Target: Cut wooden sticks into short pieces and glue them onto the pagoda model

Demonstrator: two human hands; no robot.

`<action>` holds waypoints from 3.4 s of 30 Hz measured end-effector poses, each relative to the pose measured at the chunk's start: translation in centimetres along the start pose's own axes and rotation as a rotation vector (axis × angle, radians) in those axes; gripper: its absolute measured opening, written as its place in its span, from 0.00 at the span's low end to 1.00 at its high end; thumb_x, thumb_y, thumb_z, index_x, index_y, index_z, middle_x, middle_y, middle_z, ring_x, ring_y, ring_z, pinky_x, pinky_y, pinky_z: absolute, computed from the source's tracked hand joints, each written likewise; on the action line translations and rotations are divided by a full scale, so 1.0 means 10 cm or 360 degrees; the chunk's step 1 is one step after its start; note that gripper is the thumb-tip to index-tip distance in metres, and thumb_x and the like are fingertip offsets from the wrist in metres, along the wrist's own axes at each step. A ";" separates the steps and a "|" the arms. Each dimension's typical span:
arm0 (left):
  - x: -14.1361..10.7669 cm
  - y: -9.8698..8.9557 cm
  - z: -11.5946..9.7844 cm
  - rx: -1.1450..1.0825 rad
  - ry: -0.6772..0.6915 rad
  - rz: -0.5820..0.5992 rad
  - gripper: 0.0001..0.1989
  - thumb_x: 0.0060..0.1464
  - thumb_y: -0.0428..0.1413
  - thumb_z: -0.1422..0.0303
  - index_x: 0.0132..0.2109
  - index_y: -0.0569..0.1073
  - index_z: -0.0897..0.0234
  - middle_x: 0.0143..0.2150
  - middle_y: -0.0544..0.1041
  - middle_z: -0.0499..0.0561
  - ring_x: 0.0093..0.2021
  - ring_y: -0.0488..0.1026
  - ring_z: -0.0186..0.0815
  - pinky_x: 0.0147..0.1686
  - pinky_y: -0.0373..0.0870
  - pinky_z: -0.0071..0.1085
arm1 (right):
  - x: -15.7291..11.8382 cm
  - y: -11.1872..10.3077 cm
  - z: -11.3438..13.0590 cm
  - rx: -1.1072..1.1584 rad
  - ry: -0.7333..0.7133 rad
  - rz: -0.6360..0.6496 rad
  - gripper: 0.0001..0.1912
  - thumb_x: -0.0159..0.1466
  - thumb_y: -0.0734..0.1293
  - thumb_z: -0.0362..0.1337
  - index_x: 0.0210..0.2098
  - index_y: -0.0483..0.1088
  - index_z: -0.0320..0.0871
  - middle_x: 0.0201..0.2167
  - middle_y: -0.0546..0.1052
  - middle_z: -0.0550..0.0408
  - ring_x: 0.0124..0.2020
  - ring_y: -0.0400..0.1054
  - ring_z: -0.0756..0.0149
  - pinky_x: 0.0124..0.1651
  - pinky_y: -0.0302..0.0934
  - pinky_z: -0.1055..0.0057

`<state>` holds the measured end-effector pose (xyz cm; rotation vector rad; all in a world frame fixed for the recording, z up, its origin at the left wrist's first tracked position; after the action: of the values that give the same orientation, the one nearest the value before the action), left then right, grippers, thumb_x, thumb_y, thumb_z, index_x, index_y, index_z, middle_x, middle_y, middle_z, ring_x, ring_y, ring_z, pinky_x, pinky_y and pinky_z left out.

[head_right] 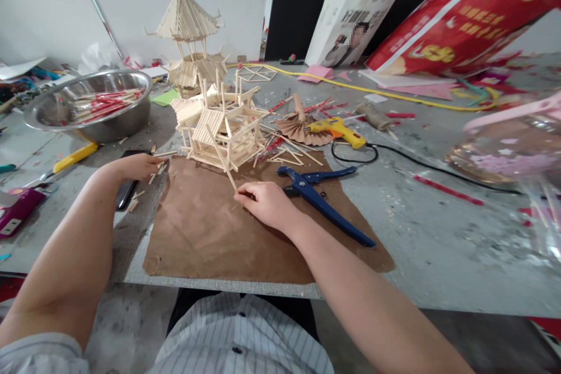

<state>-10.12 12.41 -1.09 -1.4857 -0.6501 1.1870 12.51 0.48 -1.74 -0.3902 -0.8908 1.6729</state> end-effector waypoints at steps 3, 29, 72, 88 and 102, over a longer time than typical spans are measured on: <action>0.00 0.05 0.01 0.0051 -0.0008 0.0103 0.20 0.49 0.42 0.69 0.46 0.71 0.67 0.44 0.74 0.56 0.39 0.70 0.35 0.38 0.63 0.24 | 0.00 0.00 0.00 0.0002 0.0009 0.0007 0.10 0.58 0.60 0.39 0.30 0.72 0.43 0.30 0.76 0.55 0.31 0.69 0.68 0.35 0.59 0.72; 0.10 -0.08 0.36 0.0017 -0.0560 -0.0455 0.21 0.49 0.42 0.56 0.43 0.71 0.61 0.42 0.73 0.59 0.43 0.69 0.47 0.37 0.66 0.36 | -0.01 -0.01 -0.01 -0.0010 0.0013 -0.0022 0.09 0.58 0.61 0.38 0.30 0.72 0.43 0.30 0.77 0.56 0.31 0.69 0.68 0.35 0.60 0.73; 0.03 0.06 0.23 0.0074 -0.0399 0.0019 0.21 0.41 0.47 0.58 0.35 0.75 0.69 0.35 0.75 0.60 0.34 0.72 0.43 0.30 0.64 0.30 | -0.01 0.00 0.01 -0.0055 -0.0031 0.0008 0.10 0.58 0.61 0.39 0.30 0.72 0.43 0.29 0.76 0.55 0.31 0.69 0.68 0.35 0.59 0.73; 0.02 0.06 0.20 0.0219 -0.0279 0.0052 0.18 0.40 0.47 0.63 0.34 0.76 0.68 0.35 0.76 0.61 0.33 0.72 0.41 0.31 0.65 0.29 | -0.02 0.01 0.03 -0.0071 -0.0035 0.0015 0.10 0.58 0.60 0.39 0.31 0.72 0.43 0.29 0.76 0.55 0.30 0.69 0.68 0.34 0.59 0.73; -0.25 -0.10 -0.18 0.0099 0.0040 0.0077 0.17 0.43 0.46 0.61 0.30 0.76 0.65 0.26 0.75 0.53 0.26 0.68 0.35 0.29 0.62 0.28 | -0.02 0.05 0.03 -0.0083 -0.0030 0.0059 0.11 0.58 0.60 0.39 0.31 0.72 0.43 0.28 0.76 0.55 0.29 0.68 0.68 0.32 0.58 0.73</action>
<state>-9.15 9.83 0.57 -1.4690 -0.5583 1.2128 12.02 0.14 -1.92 -0.4293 -0.9479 1.6923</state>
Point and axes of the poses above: each hand's wrist, its own x-axis towards the middle knuckle, its own y-axis out of the palm, z = x × y, the point moved 9 cm from there along x, towards the middle knuckle
